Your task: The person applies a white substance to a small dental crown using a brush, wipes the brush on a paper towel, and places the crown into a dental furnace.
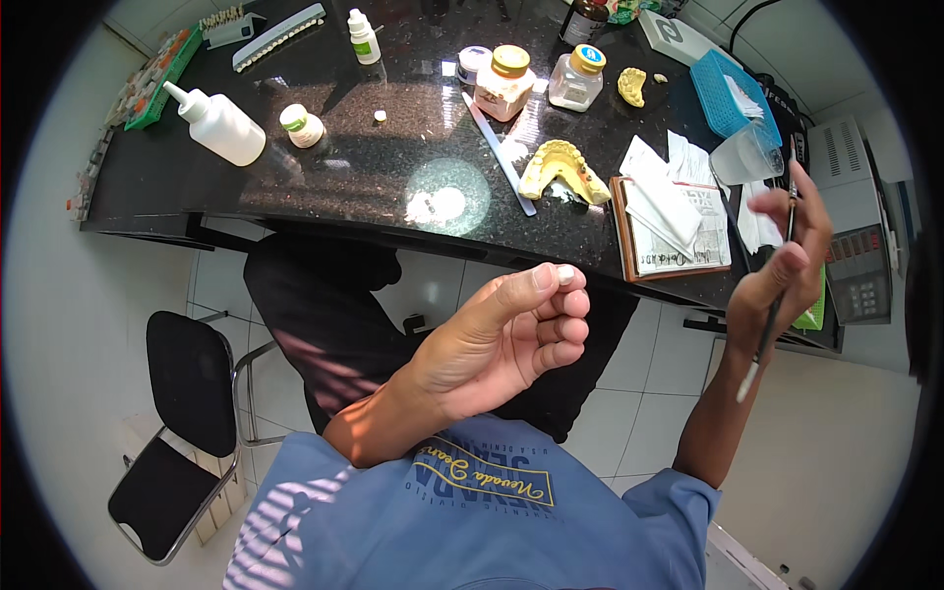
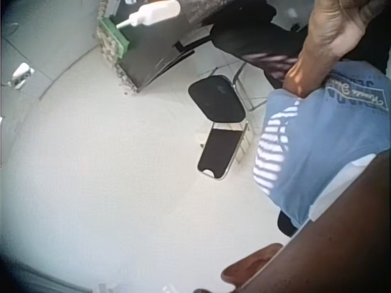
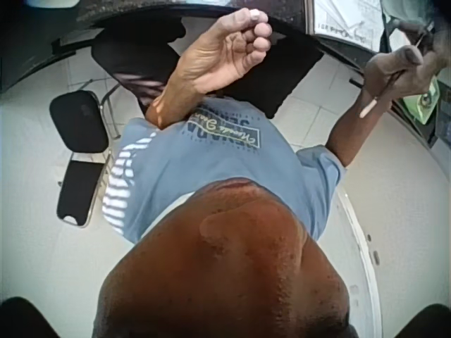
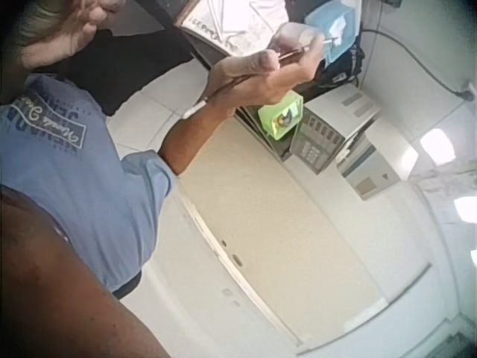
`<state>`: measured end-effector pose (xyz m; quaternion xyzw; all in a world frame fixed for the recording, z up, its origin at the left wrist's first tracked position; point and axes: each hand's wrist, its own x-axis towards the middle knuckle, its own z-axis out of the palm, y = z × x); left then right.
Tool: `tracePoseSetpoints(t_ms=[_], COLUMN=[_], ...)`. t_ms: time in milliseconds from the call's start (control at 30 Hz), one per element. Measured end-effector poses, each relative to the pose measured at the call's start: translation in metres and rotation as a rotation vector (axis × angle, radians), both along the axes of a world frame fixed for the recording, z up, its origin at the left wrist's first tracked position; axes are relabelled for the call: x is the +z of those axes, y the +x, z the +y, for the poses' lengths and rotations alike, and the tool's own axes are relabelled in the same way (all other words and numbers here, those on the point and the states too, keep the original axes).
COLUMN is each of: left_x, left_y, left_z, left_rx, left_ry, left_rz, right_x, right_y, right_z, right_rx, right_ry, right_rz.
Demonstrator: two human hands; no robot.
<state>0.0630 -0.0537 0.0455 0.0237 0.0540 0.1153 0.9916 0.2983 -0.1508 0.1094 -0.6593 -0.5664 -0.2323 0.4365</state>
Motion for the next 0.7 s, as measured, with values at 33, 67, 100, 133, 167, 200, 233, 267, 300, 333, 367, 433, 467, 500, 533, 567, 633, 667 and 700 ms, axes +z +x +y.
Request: tracePoseSetpoints(t_ms=[33,67,100,133,167,200,233,267,300,333,367,433,467,500,533,567,633,667,700], left_x=[0.000,-0.001,-0.003,-0.005,-0.005,-0.006,-0.006,-0.007,-0.008,-0.008,-0.008,-0.009,-0.009,-0.009,-0.008,-0.009,-0.009,-0.007,-0.005], left_y=[0.002,0.004,0.006,0.008,0.011,0.014,0.017,0.019,0.021,0.023,0.026,0.032,0.034,0.036,0.038,0.037,0.040,0.042,0.043], left_z=[0.000,0.001,0.001,0.001,0.001,0.002,0.002,0.002,0.002,0.002,0.002,0.002,0.001,0.000,-0.001,0.000,-0.002,-0.003,-0.004], left_rx=[-0.016,-0.019,-0.031,-0.043,-0.048,-0.059,-0.071,-0.075,-0.087,-0.098,-0.101,-0.124,-0.123,-0.123,-0.124,-0.113,-0.117,-0.118,-0.099], left_ry=[-0.015,-0.014,-0.038,-0.061,-0.067,-0.076,-0.086,-0.091,-0.088,-0.085,-0.090,-0.093,-0.093,-0.096,-0.099,-0.099,-0.091,-0.092,-0.073], left_rz=[-0.007,-0.002,-0.013,-0.023,-0.019,-0.034,-0.050,-0.045,-0.064,-0.082,-0.081,-0.071,-0.069,-0.063,-0.057,-0.050,-0.043,-0.046,-0.023], right_x=[0.002,0.003,0.004,0.008,0.010,0.011,0.010,0.003,0.002,-0.004,-0.008,-0.010,-0.011,-0.010,-0.007,-0.004,0.007,0.010,0.013], right_y=[0.001,0.000,0.000,0.000,0.005,0.011,0.017,0.021,0.022,0.026,0.031,0.039,0.043,0.043,0.040,0.033,0.020,0.015,0.010], right_z=[0.001,0.003,0.005,0.010,0.012,0.015,0.018,0.023,0.027,0.030,0.032,0.036,0.038,0.039,0.040,0.043,0.034,0.027,0.022], right_rx=[-0.002,-0.103,-0.206,-0.209,-0.215,-0.180,-0.143,-0.116,-0.111,-0.089,-0.069,-0.069,-0.066,-0.064,-0.061,-0.049,0.030,0.147,0.263], right_ry=[-0.002,0.021,0.043,-0.006,-0.012,-0.190,-0.367,-0.397,-0.482,-0.503,-0.525,-0.550,-0.564,-0.564,-0.493,-0.420,-0.370,-0.395,-0.419], right_rz=[-0.001,0.049,0.098,0.022,0.025,-0.071,-0.167,-0.113,-0.089,-0.101,-0.118,-0.211,-0.305,-0.304,-0.283,-0.260,-0.055,0.090,0.236])
